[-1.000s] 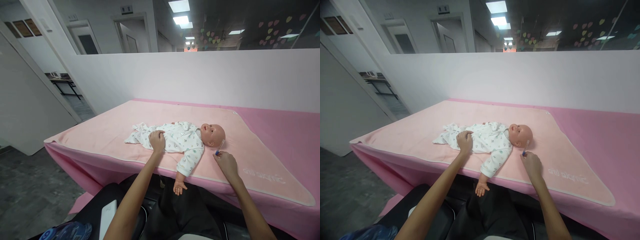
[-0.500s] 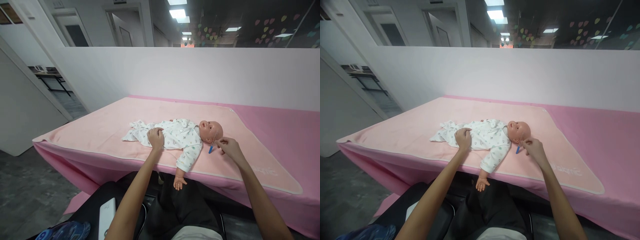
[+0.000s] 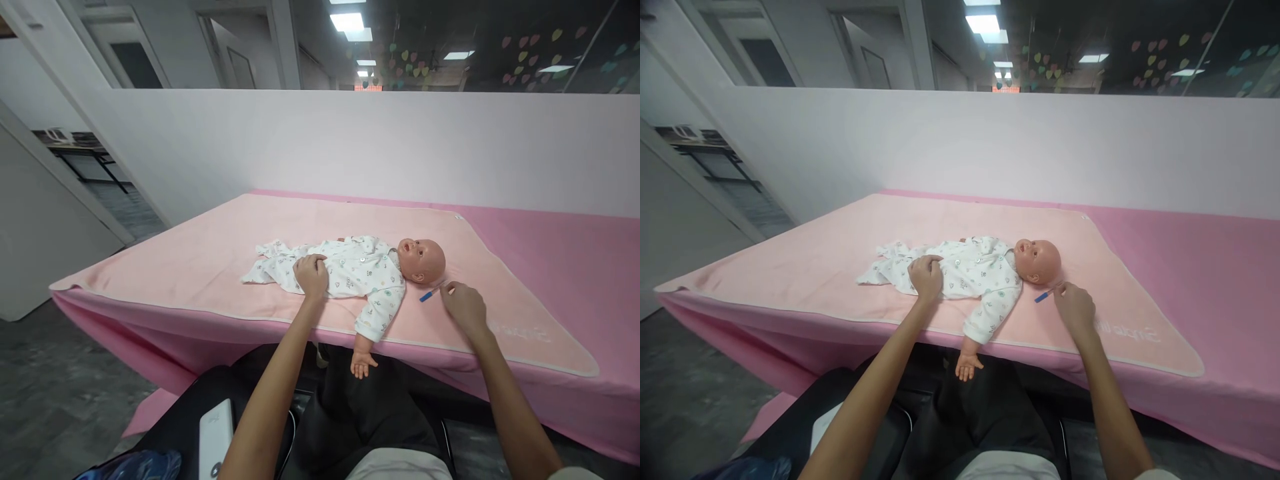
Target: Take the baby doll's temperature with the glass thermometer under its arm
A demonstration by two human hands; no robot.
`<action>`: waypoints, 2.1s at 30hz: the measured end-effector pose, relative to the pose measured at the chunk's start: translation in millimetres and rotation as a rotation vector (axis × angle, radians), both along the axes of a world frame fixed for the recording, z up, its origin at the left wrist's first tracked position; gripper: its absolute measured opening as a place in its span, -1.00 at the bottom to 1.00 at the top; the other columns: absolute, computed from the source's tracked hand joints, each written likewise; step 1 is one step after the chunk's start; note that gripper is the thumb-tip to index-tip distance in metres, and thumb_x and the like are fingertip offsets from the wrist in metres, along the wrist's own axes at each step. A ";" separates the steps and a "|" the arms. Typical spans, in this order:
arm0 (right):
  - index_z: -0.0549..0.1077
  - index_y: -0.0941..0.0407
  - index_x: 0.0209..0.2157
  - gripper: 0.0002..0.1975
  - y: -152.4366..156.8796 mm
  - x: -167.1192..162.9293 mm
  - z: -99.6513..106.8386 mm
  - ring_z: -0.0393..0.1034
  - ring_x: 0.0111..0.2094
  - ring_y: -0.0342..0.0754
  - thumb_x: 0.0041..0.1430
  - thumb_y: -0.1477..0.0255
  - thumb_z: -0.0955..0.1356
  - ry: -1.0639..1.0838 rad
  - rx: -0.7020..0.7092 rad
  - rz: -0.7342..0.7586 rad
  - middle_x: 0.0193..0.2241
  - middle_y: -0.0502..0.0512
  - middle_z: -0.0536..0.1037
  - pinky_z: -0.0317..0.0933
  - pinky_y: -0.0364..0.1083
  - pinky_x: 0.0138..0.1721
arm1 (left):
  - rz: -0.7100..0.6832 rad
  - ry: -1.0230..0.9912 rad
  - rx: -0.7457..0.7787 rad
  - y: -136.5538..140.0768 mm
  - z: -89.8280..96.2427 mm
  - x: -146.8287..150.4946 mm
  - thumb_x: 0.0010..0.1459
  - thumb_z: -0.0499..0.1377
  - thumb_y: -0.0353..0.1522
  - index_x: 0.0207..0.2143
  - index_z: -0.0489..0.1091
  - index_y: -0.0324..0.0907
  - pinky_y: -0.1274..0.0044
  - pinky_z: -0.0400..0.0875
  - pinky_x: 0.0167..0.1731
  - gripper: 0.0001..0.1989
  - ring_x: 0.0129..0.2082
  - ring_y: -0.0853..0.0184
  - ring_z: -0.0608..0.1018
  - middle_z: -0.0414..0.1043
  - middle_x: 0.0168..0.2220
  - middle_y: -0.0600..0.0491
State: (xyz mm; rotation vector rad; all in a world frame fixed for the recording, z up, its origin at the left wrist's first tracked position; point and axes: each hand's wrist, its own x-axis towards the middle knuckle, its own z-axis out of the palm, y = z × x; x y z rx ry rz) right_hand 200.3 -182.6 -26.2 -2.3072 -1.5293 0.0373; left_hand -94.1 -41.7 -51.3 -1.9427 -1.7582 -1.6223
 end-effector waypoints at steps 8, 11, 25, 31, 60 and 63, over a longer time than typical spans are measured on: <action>0.34 0.00 0.01 -0.54 -0.5 29.5 -13.4 0.38 -0.28 -0.04 0.07 0.52 0.14 0.016 -0.110 0.259 -0.27 0.10 0.50 0.12 -0.17 -0.36 | 0.007 -0.002 -0.017 0.8 1.0 0.6 0.01 -0.07 -0.51 -0.51 0.37 -0.14 0.41 0.12 -0.12 -0.75 -0.33 0.27 0.40 0.44 -0.44 0.07; 0.37 0.05 -0.02 -0.59 3.3 26.1 -15.6 0.37 -0.21 -0.03 0.13 0.44 0.12 0.124 -0.064 0.315 -0.19 0.08 0.51 0.14 -0.15 -0.26 | 0.007 -0.002 -0.003 1.4 0.7 0.4 0.00 -0.07 -0.51 -0.51 0.37 -0.14 0.41 0.12 -0.13 -0.76 -0.34 0.27 0.40 0.44 -0.45 0.08; 0.35 0.18 -0.13 -0.66 -2.2 34.5 -4.8 0.40 -0.26 0.09 0.01 0.47 0.21 -0.055 -0.275 -0.167 -0.27 0.27 0.50 0.14 -0.11 -0.42 | 0.010 0.007 0.025 4.0 -2.2 -1.2 0.00 -0.06 -0.50 -0.51 0.38 -0.13 0.40 0.13 -0.13 -0.76 -0.35 0.27 0.41 0.45 -0.46 0.07; 0.21 0.24 0.07 -0.46 -17.1 23.2 58.7 0.43 -0.29 0.10 0.00 0.45 0.26 -0.072 -0.122 -0.079 -0.33 0.22 0.52 0.23 -0.04 -0.36 | 0.010 0.021 0.020 3.5 -0.6 -2.2 0.00 -0.06 -0.49 -0.51 0.37 -0.13 0.39 0.13 -0.14 -0.76 -0.34 0.25 0.40 0.45 -0.46 0.06; 0.40 0.11 -0.67 -0.70 -22.5 -21.4 121.5 0.29 -0.63 -0.15 -0.04 0.21 0.35 0.586 0.157 0.747 -0.69 0.01 0.43 0.18 -0.17 -0.58 | -0.005 -0.024 -0.014 1.4 -0.6 -1.9 0.02 -0.07 -0.50 -0.51 0.36 -0.13 0.39 0.12 -0.10 -0.76 -0.32 0.27 0.42 0.46 -0.43 0.07; 0.40 0.09 -0.65 -0.67 -34.9 -16.5 137.8 0.20 -0.72 -0.18 0.03 0.20 0.26 0.918 0.526 0.721 -0.77 -0.04 0.35 0.12 -0.17 -0.65 | -0.001 -0.020 -0.014 1.3 -0.3 -2.0 0.01 -0.06 -0.49 -0.51 0.36 -0.12 0.39 0.13 -0.11 -0.76 -0.32 0.26 0.42 0.45 -0.44 0.06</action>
